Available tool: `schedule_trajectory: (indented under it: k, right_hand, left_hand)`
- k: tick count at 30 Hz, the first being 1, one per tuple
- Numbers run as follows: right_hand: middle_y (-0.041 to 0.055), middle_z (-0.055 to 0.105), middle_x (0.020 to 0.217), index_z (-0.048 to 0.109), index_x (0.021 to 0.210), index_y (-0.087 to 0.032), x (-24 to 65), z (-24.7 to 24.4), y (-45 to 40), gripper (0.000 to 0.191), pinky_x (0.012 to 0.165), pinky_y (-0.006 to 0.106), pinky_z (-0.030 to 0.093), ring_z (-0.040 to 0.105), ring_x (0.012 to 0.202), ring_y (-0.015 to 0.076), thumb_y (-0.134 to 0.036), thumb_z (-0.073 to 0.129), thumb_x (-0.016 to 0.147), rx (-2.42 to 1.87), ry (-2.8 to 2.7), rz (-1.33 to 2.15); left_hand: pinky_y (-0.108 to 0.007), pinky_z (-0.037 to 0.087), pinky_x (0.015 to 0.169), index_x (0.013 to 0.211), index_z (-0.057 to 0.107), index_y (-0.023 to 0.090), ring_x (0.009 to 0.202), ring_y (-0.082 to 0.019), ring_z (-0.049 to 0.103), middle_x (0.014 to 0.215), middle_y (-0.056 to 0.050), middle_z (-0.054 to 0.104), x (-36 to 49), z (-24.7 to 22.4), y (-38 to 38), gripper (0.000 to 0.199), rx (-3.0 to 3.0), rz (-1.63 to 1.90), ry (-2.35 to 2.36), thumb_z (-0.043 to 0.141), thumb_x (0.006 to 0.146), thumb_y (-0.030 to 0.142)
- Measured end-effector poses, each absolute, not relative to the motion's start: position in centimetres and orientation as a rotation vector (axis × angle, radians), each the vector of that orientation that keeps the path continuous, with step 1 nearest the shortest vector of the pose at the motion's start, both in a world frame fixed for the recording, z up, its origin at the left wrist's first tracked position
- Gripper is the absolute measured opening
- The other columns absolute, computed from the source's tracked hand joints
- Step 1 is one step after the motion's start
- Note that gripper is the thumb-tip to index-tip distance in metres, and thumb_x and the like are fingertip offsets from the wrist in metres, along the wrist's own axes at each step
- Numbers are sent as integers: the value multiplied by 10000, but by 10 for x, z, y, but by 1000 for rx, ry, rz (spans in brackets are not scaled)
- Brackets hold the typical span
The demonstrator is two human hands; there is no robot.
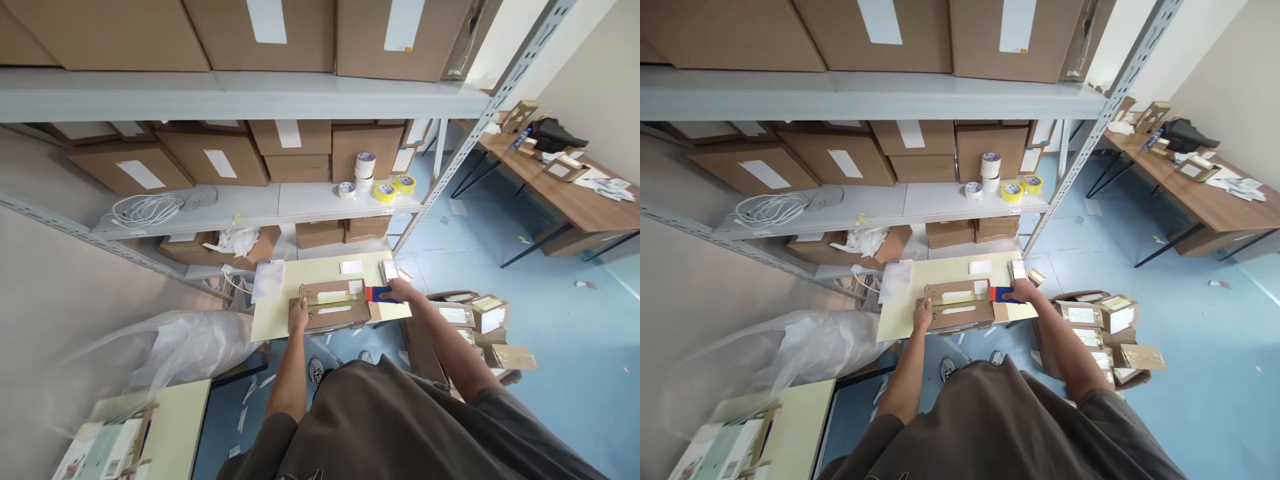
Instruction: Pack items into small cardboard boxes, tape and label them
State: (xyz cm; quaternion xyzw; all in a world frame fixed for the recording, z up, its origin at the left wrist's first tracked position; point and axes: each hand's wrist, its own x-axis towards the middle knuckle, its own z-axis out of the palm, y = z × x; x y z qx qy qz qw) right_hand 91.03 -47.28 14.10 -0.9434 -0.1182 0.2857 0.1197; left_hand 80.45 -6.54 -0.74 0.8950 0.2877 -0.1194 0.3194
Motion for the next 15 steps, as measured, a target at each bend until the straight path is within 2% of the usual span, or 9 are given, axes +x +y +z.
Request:
schedule_trajectory:
  k: [4, 15]
  right_hand:
    - [100, 778, 897, 788, 870, -202, 918, 149, -536, 508, 668, 284, 415, 706, 843, 255, -700, 767, 777, -2764, -327, 871]
    - [142, 785, 923, 805, 864, -196, 923, 131, -576, 503, 714, 335, 489, 727, 877, 307, -677, 823, 720, -2721, -260, 940]
  left_hand:
    - [-390, 516, 943, 1226, 702, 132, 1160, -352, 714, 1244, -234, 750, 810, -9, -71, 600, 2419, -329, 744, 250, 1093, 505]
    - [-411, 532, 903, 1249, 694, 137, 1104, -364, 726, 1183, -219, 765, 812, -2, -76, 575, 2427, -347, 790, 285, 1087, 507]
